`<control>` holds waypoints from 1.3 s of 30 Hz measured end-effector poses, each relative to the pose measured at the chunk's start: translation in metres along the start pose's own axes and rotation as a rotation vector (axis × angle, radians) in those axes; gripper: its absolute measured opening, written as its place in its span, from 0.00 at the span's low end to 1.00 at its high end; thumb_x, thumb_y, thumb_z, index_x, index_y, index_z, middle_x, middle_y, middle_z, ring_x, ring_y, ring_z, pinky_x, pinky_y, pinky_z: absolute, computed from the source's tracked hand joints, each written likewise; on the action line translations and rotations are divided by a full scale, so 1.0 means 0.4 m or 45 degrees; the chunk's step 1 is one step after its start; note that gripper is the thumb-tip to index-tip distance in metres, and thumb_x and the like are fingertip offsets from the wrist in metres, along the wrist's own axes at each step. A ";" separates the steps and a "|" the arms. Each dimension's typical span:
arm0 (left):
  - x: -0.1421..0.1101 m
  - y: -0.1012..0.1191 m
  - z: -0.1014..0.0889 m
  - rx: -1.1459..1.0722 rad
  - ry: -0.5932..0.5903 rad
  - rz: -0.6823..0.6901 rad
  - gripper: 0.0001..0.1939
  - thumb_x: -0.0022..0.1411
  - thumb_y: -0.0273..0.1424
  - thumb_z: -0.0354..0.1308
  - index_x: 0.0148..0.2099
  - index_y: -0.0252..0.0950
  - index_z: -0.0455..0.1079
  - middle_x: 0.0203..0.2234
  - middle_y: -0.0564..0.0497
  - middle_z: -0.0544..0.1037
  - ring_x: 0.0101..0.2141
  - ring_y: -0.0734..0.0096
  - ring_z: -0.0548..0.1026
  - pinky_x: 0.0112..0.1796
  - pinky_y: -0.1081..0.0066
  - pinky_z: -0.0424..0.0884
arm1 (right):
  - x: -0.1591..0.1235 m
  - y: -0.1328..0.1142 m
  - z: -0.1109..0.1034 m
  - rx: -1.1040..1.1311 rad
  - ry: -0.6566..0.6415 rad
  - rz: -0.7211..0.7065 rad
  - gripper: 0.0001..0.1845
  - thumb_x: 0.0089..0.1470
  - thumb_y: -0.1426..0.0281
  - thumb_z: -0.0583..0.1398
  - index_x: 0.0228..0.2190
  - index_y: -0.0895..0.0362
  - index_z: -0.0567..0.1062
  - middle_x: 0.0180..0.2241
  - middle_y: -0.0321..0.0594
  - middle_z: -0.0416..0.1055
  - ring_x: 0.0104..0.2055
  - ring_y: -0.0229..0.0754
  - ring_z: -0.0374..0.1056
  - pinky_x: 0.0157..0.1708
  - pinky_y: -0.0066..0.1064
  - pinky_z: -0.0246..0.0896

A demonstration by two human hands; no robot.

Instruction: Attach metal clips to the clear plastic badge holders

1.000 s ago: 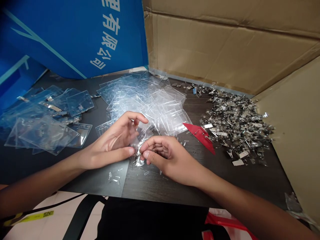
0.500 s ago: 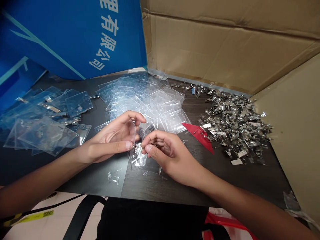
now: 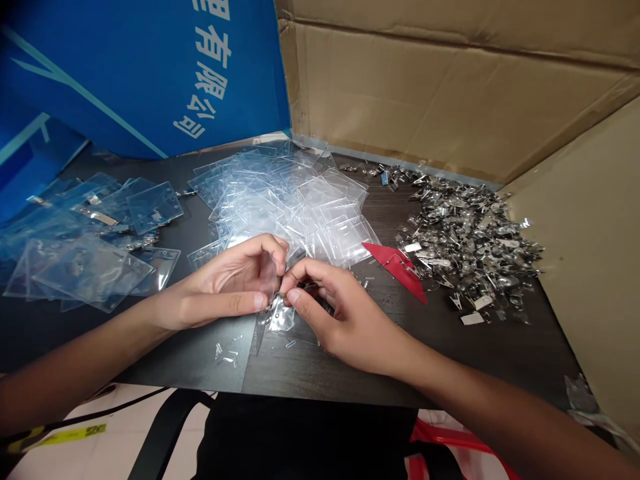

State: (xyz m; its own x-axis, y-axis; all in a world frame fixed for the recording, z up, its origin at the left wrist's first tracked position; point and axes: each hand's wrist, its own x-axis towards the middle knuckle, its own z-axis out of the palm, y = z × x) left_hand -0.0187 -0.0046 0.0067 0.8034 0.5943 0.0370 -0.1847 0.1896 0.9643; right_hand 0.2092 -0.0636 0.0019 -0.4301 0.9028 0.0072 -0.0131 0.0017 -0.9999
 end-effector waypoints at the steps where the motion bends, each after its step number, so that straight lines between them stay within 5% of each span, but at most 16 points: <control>1: 0.000 0.003 0.001 0.010 -0.003 0.000 0.14 0.70 0.33 0.71 0.53 0.39 0.72 0.43 0.47 0.72 0.45 0.64 0.74 0.44 0.67 0.72 | 0.000 0.000 0.001 0.000 0.000 0.002 0.06 0.71 0.65 0.63 0.40 0.53 0.75 0.36 0.36 0.70 0.38 0.41 0.65 0.40 0.35 0.61; 9: -0.001 0.016 -0.003 0.210 0.056 0.045 0.12 0.71 0.34 0.70 0.51 0.39 0.72 0.41 0.50 0.67 0.37 0.70 0.65 0.35 0.71 0.65 | 0.011 -0.016 0.001 0.185 -0.038 0.190 0.16 0.60 0.58 0.74 0.35 0.54 0.76 0.32 0.34 0.71 0.33 0.38 0.63 0.34 0.31 0.60; 16: 0.003 0.010 -0.001 0.206 0.051 0.048 0.13 0.70 0.35 0.70 0.50 0.39 0.71 0.41 0.50 0.67 0.37 0.69 0.66 0.35 0.71 0.65 | 0.015 -0.019 0.000 0.198 -0.028 0.301 0.24 0.54 0.54 0.77 0.31 0.54 0.72 0.24 0.26 0.61 0.24 0.32 0.50 0.24 0.28 0.48; 31: 0.006 -0.006 0.003 0.424 0.179 0.182 0.12 0.71 0.32 0.69 0.52 0.40 0.72 0.45 0.49 0.68 0.39 0.70 0.69 0.39 0.70 0.69 | 0.011 -0.022 0.006 0.121 0.115 0.167 0.20 0.58 0.60 0.75 0.27 0.54 0.72 0.25 0.29 0.63 0.26 0.34 0.55 0.26 0.28 0.51; 39: 0.003 0.000 0.009 0.411 0.170 0.181 0.10 0.73 0.29 0.67 0.53 0.40 0.72 0.45 0.49 0.68 0.41 0.70 0.70 0.41 0.71 0.70 | 0.015 -0.019 0.000 0.379 0.065 0.163 0.18 0.52 0.67 0.79 0.27 0.56 0.75 0.27 0.32 0.73 0.30 0.35 0.64 0.31 0.28 0.60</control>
State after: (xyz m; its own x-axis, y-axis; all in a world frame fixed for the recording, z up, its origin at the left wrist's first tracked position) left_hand -0.0156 -0.0069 0.0078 0.6977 0.6978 0.1624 -0.0842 -0.1453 0.9858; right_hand 0.2068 -0.0583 0.0093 -0.3999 0.9078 -0.1261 -0.2287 -0.2321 -0.9454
